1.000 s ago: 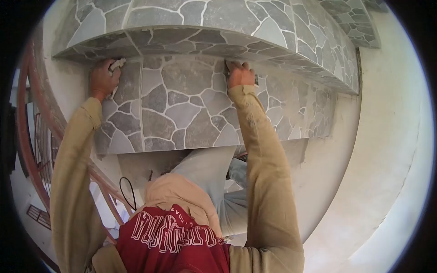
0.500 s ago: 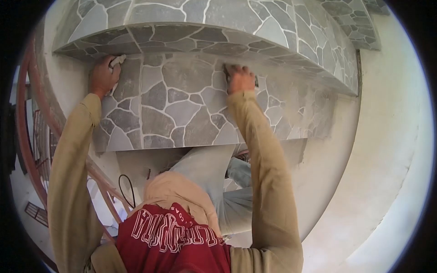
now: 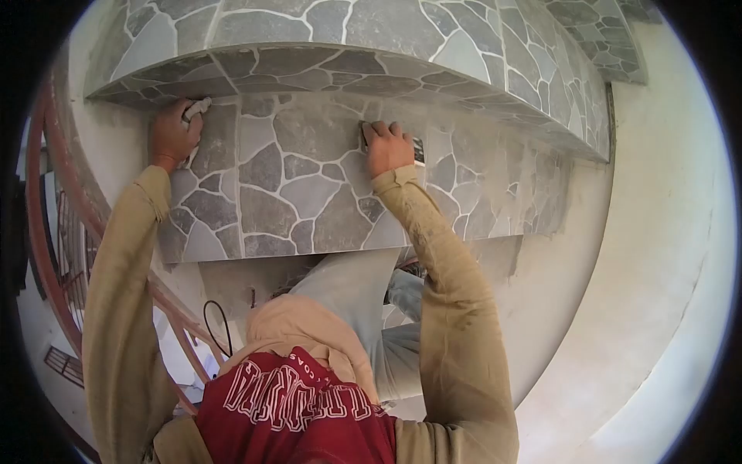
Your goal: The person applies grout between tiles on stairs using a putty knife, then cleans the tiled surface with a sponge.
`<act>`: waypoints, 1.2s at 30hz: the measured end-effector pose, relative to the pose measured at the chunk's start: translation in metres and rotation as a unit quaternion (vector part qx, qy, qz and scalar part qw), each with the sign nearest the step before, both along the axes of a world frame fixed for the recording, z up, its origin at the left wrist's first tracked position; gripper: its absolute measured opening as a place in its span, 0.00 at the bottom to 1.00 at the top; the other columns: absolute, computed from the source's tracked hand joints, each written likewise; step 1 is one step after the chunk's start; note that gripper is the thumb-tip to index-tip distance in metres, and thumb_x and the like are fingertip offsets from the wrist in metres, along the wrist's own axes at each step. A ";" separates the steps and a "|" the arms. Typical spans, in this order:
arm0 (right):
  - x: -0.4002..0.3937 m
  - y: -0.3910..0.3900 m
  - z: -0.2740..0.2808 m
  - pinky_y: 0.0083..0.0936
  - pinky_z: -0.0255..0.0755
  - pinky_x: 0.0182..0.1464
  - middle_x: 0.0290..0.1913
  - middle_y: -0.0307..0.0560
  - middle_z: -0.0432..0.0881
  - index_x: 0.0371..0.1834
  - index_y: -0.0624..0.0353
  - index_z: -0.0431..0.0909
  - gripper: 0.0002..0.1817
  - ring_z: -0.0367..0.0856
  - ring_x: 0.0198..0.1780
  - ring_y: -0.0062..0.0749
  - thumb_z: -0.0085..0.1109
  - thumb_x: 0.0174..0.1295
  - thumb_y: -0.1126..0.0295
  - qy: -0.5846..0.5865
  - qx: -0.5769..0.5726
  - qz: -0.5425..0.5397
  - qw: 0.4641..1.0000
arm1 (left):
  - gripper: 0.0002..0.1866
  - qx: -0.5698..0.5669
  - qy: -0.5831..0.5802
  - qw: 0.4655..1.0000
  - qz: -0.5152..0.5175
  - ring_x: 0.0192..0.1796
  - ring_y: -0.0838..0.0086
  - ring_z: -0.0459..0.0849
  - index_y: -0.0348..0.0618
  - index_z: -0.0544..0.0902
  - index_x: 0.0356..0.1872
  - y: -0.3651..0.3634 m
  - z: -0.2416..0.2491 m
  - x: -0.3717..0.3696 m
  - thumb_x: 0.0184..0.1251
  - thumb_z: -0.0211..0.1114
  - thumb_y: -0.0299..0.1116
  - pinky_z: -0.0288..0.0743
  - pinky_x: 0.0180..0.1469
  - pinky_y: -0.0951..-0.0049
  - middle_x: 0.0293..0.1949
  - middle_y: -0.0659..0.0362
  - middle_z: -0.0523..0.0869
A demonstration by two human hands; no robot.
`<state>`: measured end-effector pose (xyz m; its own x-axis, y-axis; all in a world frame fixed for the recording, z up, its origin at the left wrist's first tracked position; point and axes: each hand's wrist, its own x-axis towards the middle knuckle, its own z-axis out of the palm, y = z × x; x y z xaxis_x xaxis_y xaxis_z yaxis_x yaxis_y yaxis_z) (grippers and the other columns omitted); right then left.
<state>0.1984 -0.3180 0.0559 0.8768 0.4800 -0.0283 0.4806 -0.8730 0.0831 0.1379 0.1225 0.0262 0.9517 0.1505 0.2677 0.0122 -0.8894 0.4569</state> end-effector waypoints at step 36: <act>0.015 0.013 -0.001 0.45 0.75 0.50 0.51 0.39 0.82 0.53 0.44 0.84 0.18 0.79 0.56 0.42 0.54 0.61 0.69 -0.021 -0.034 -0.022 0.999 | 0.14 -0.003 -0.010 1.000 0.002 0.40 0.45 0.87 0.46 0.86 0.42 -0.004 0.006 -0.008 0.60 0.65 0.41 0.80 0.44 0.50 0.38 0.46 0.89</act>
